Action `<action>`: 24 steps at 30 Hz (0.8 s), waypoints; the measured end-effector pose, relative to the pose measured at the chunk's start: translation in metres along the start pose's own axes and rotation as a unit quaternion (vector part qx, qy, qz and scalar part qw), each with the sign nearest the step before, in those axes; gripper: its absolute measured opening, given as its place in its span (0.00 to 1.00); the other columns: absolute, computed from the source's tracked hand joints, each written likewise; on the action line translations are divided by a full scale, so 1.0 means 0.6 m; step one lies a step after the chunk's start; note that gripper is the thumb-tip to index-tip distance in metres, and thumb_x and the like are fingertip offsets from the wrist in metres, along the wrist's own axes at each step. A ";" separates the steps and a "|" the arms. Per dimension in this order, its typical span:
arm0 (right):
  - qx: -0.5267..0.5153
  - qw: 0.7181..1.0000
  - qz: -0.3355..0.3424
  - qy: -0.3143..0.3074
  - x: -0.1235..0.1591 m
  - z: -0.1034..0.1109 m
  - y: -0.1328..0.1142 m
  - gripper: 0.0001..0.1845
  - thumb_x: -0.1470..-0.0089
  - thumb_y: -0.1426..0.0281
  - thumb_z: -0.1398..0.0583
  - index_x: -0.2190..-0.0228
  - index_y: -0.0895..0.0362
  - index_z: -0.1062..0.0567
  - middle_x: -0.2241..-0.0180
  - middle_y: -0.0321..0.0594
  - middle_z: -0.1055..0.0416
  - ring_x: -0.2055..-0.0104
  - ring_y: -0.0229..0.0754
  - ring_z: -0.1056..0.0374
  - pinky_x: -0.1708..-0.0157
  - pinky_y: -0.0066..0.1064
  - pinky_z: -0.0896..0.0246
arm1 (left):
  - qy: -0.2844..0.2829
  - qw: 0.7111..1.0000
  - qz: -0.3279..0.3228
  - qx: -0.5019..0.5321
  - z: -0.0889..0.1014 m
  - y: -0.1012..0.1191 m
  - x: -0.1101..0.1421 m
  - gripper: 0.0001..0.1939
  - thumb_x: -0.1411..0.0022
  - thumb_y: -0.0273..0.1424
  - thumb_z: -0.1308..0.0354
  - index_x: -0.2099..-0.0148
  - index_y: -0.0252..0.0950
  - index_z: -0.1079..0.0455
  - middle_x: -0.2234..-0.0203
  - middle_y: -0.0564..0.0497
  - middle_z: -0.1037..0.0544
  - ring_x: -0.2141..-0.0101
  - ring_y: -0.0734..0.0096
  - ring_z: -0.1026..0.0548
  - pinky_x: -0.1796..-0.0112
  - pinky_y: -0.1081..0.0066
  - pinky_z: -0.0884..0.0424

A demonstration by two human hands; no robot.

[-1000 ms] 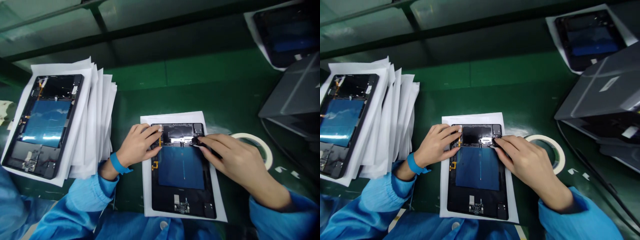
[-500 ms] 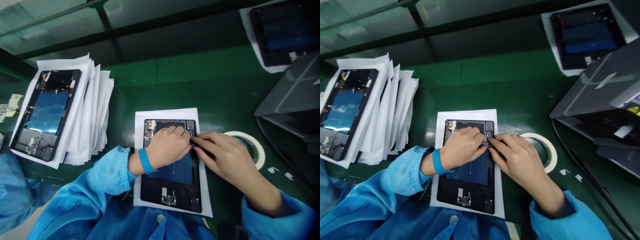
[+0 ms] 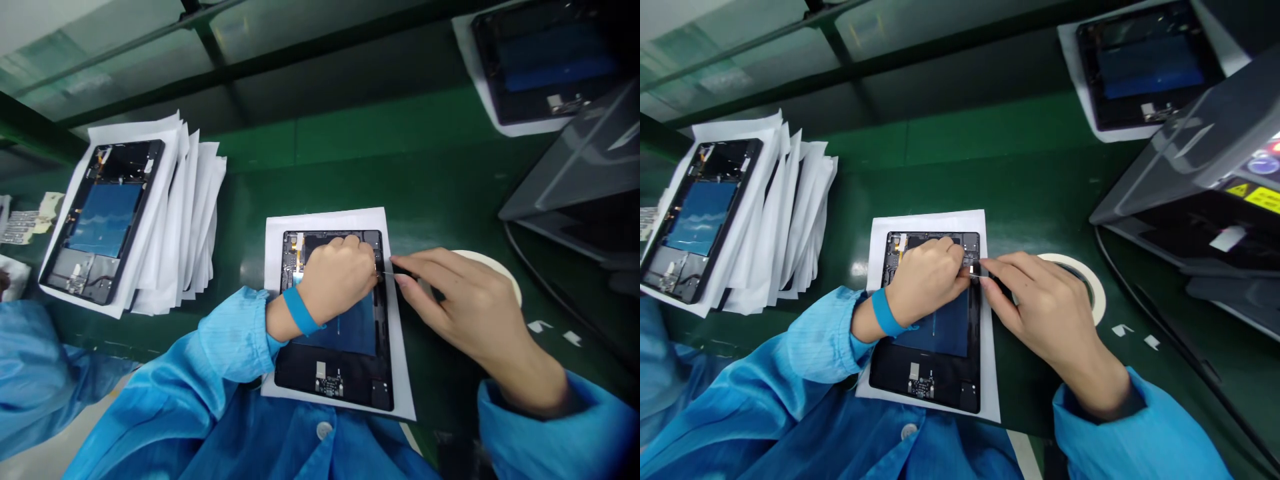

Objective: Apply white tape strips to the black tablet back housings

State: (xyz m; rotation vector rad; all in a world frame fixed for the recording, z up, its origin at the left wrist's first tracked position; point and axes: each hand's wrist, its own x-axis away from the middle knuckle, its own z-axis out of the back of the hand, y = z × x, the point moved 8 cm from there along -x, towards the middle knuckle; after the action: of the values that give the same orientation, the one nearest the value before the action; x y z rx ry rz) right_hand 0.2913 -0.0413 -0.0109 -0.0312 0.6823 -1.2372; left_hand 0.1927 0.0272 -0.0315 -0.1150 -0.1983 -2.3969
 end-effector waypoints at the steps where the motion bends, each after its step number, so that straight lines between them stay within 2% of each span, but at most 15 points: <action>1: 0.003 1.000 0.007 0.003 -0.001 0.001 -0.002 0.09 0.39 0.70 0.40 0.57 0.58 0.23 0.62 0.41 0.22 0.66 0.40 0.28 0.67 0.33 0.36 | 0.000 1.000 0.000 -0.001 0.000 -0.002 -0.001 0.08 0.34 0.28 0.47 0.59 0.30 0.27 0.65 0.41 0.23 0.62 0.56 0.21 0.67 0.65 0.26; 5: 0.020 0.999 0.022 0.014 -0.003 0.005 -0.008 0.09 0.38 0.70 0.41 0.58 0.59 0.23 0.63 0.41 0.22 0.66 0.40 0.28 0.68 0.32 0.36 | 0.007 1.000 -0.002 -0.015 -0.002 -0.020 -0.001 0.09 0.33 0.25 0.49 0.58 0.30 0.28 0.64 0.42 0.23 0.61 0.57 0.21 0.64 0.64 0.26; 8: 0.025 0.999 0.026 0.012 -0.005 0.005 -0.010 0.09 0.38 0.70 0.41 0.58 0.59 0.23 0.63 0.41 0.22 0.67 0.40 0.28 0.68 0.32 0.36 | 0.030 0.998 -0.044 -0.018 0.002 -0.023 0.007 0.09 0.30 0.29 0.49 0.56 0.31 0.29 0.64 0.45 0.24 0.61 0.59 0.23 0.62 0.64 0.27; 11: 0.025 0.999 0.026 0.017 -0.005 0.005 -0.011 0.08 0.38 0.70 0.41 0.59 0.59 0.23 0.64 0.40 0.22 0.67 0.40 0.28 0.68 0.32 0.36 | 0.051 0.990 -0.125 -0.042 0.013 -0.005 0.015 0.09 0.28 0.30 0.50 0.55 0.33 0.28 0.63 0.46 0.25 0.60 0.61 0.24 0.62 0.66 0.30; 18: 0.004 0.999 -0.014 0.041 0.003 0.018 0.008 0.07 0.39 0.72 0.40 0.60 0.57 0.23 0.64 0.40 0.22 0.65 0.41 0.26 0.68 0.32 0.36 | 0.076 0.948 -0.287 -0.115 0.042 0.047 0.006 0.18 0.28 0.21 0.54 0.66 0.34 0.25 0.65 0.43 0.25 0.60 0.61 0.28 0.66 0.62 0.42; 21: 0.003 0.998 -0.014 0.058 0.002 0.028 0.009 0.05 0.39 0.72 0.40 0.62 0.57 0.23 0.65 0.40 0.22 0.66 0.40 0.26 0.68 0.32 0.35 | 0.068 0.934 -0.332 -0.117 0.038 0.065 0.003 0.17 0.30 0.21 0.51 0.68 0.35 0.24 0.66 0.44 0.25 0.61 0.60 0.28 0.66 0.62 0.44; 24: -0.001 0.998 -0.025 0.061 0.001 0.032 0.010 0.06 0.39 0.72 0.41 0.62 0.56 0.23 0.65 0.40 0.22 0.65 0.41 0.26 0.67 0.33 0.34 | 0.039 0.929 -0.346 -0.123 0.024 0.078 -0.002 0.16 0.32 0.20 0.48 0.70 0.35 0.24 0.70 0.43 0.24 0.64 0.61 0.28 0.68 0.63 0.45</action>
State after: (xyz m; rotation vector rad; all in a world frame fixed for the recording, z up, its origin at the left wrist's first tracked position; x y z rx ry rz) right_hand 0.3060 -0.0463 0.0019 0.0268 0.7932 -1.2948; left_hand 0.2253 -0.0037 -0.0123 -0.0715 0.1296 -3.1194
